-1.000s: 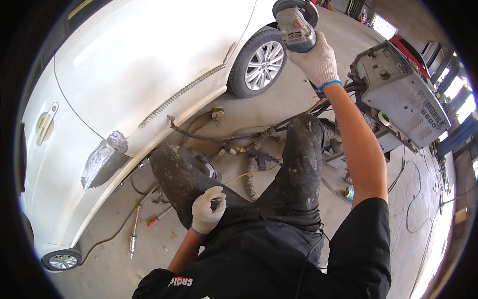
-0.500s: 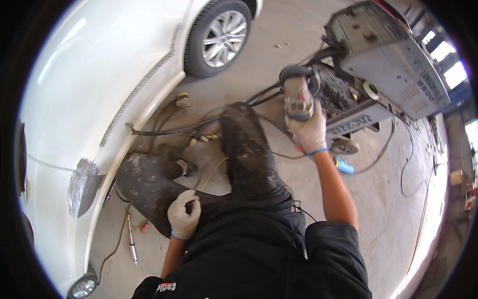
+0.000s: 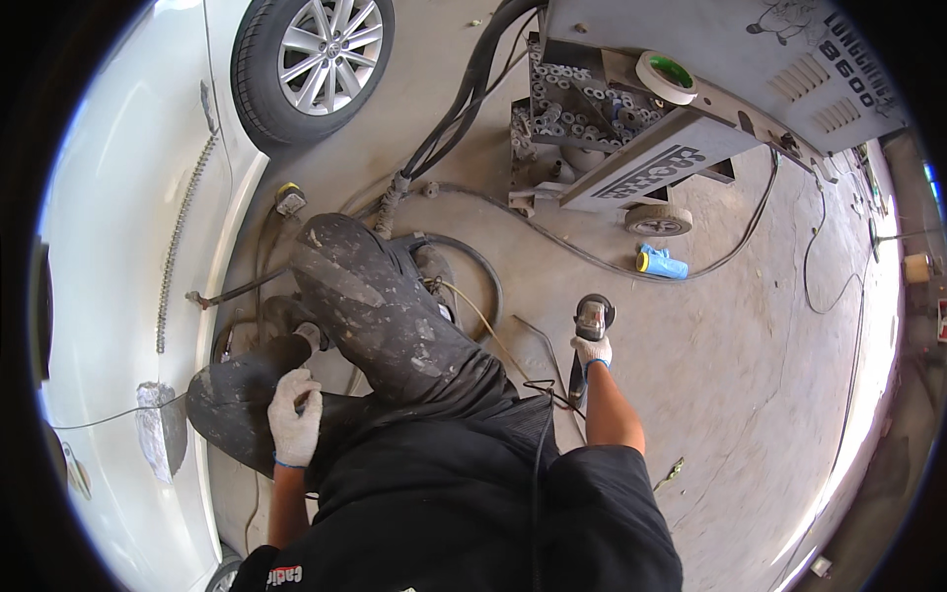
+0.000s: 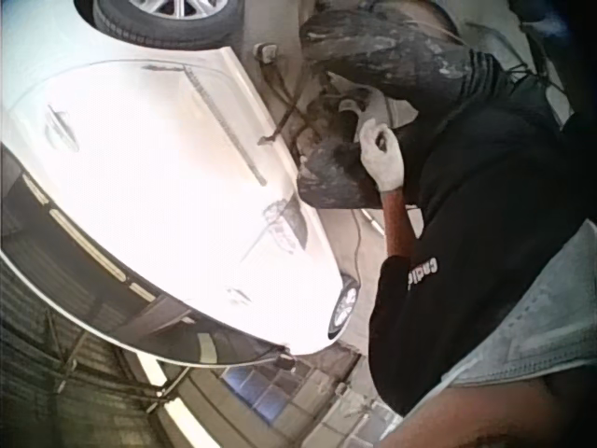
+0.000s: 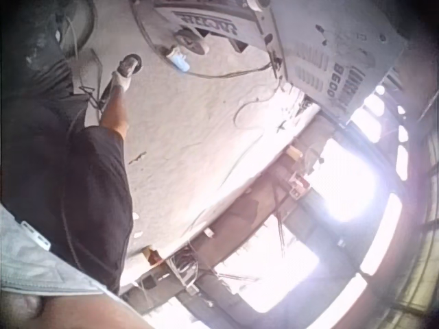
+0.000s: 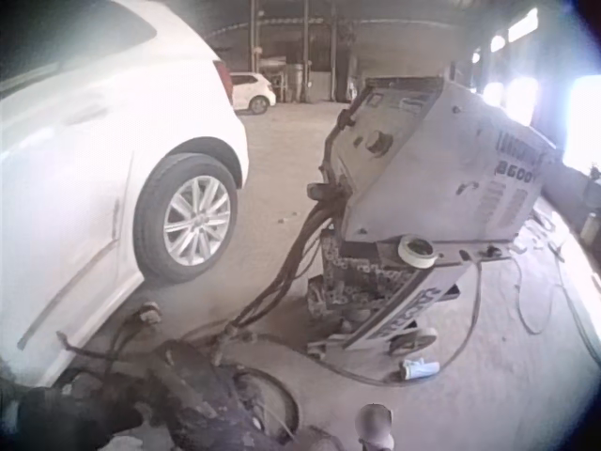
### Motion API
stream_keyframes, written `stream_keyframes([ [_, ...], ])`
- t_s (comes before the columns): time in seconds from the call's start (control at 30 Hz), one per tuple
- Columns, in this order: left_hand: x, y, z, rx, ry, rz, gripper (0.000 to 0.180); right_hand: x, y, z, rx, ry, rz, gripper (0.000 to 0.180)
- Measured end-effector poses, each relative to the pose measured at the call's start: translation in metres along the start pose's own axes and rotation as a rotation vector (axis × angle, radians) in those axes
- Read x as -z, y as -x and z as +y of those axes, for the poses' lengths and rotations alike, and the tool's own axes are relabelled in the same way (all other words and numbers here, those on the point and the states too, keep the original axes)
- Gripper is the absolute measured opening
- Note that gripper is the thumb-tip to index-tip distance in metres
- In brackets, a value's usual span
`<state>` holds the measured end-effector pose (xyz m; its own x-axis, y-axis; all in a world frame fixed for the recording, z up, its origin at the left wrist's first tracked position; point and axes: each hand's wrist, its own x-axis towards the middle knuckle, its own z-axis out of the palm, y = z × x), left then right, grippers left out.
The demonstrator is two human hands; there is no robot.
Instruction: The person kneels beside a white car and uses a heat gun to warm the side panel, then uses an angle grinder to smooth the surface. The person switches between tools and continues grinding along the panel's edge.
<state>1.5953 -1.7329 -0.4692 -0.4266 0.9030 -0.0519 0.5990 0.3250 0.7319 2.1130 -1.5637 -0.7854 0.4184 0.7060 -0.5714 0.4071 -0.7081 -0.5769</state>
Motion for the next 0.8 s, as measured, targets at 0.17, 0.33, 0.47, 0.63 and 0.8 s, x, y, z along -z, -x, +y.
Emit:
stream_keyframes([
  [0.17,-0.003,-0.007,0.013,0.091,-0.106,-0.096,0.023,-0.009,-0.017,0.055,-0.237,-0.212,-0.029,0.040],
  [0.33,-0.031,-0.037,0.022,0.123,-0.246,-0.290,0.030,0.002,-0.026,0.084,-0.223,0.053,0.089,0.044],
  [0.47,-0.061,-0.059,0.022,0.078,-0.393,-0.458,0.032,0.019,-0.014,0.046,-0.068,0.826,-0.212,0.032],
  [0.63,-0.076,-0.067,0.014,-0.063,-0.507,-0.519,0.031,0.048,0.014,-0.132,0.362,0.665,-0.233,0.043],
  [0.8,-0.063,-0.056,0.004,-0.038,-0.413,-0.439,0.036,0.048,0.054,-0.364,1.129,0.250,0.131,0.058],
])
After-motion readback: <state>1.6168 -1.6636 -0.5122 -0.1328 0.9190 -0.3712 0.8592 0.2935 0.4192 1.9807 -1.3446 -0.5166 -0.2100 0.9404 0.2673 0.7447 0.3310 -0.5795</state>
